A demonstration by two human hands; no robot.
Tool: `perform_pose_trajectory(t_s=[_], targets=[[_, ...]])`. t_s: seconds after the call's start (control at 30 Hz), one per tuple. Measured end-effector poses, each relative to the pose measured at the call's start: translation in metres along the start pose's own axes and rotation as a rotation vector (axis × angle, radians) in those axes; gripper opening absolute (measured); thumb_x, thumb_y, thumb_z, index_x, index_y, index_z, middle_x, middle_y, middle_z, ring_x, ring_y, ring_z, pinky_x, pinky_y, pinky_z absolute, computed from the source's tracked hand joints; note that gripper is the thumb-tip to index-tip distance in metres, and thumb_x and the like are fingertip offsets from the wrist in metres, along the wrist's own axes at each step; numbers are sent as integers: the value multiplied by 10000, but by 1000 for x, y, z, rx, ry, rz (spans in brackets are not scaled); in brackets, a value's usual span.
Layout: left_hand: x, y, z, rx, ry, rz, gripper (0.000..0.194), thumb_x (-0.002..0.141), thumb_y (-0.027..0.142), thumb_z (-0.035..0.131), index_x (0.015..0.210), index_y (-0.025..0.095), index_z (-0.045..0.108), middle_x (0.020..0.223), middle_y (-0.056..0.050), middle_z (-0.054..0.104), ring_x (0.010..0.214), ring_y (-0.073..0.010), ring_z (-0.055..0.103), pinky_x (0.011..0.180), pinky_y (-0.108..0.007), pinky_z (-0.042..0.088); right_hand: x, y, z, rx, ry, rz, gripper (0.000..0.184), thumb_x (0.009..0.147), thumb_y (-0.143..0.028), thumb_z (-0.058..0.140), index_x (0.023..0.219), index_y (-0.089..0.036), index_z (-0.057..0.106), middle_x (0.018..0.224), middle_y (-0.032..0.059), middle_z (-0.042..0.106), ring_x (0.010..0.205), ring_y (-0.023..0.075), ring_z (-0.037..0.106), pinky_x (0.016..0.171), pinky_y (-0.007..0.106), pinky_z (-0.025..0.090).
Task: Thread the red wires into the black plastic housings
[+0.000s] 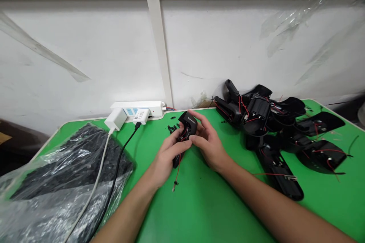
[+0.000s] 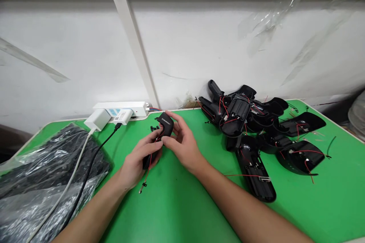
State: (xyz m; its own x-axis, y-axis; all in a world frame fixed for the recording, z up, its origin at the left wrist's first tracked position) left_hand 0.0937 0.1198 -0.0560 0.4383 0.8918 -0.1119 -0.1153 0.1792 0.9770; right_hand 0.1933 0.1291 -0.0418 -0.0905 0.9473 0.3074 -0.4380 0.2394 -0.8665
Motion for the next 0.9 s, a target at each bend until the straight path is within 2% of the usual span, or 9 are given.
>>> perform_pose_trajectory(t_s=[0.1,0.2,0.3,0.53,0.63,0.77,0.9], targets=[[-1,6,2,54,-42,10,473,850,343,680,1285,173,607,649,36,513,680,-142,530,716,-248,441,-2,3,4,70,-41,44,635,815,-194,740,1393,-317,507,1229,38,659,1107,210,626,1011,393,490],[-3,13,8,149,-85,14,519,837,253,687,1337,180,568,993,-16,649,1031,-198,581,897,-269,436,-5,4,7,110,-58,85,641,788,-166,748,1366,-325,520,1227,35,649,1097,210,607,972,374,489],[-4,17,12,182,-104,13,557,843,239,690,1376,179,541,1232,-50,634,1171,-237,554,953,-298,424,-7,4,9,151,-53,115,652,752,-132,750,1336,-324,533,1143,20,654,1028,196,600,916,348,488],[1,15,13,92,-91,39,495,843,262,712,1315,164,597,1203,-52,660,1177,-244,568,964,-301,426,-7,10,6,234,-8,185,659,685,-112,755,1288,-297,565,1075,23,659,1048,220,596,927,368,480],[1,12,10,72,-59,15,470,823,243,715,1275,149,626,1151,-45,671,1091,-223,577,925,-290,428,-8,9,6,216,-8,169,629,729,-162,776,1299,-301,550,1093,20,654,1027,200,602,921,351,486],[0,12,15,32,-84,17,467,813,215,711,1268,143,633,1125,-49,666,1125,-234,565,962,-310,426,-9,7,8,150,-19,138,556,833,-294,787,1306,-320,498,1119,23,662,1027,191,636,950,372,511],[1,13,14,35,-71,24,451,782,189,723,1225,139,656,1108,-45,663,1103,-230,571,965,-313,430,-6,2,12,114,-69,96,555,841,-318,807,1274,-319,460,1166,33,678,1087,195,665,984,398,537]])
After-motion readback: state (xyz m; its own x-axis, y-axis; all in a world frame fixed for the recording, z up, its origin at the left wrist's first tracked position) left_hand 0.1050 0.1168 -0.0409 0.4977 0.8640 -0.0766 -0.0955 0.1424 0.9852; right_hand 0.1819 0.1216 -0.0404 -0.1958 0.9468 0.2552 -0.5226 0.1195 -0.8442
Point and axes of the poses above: each hand's wrist, its own x-axis towards the middle knuckle, its own z-axis out of the palm, y = z × x, the point moved 10 cm from there along x, towards the middle knuckle
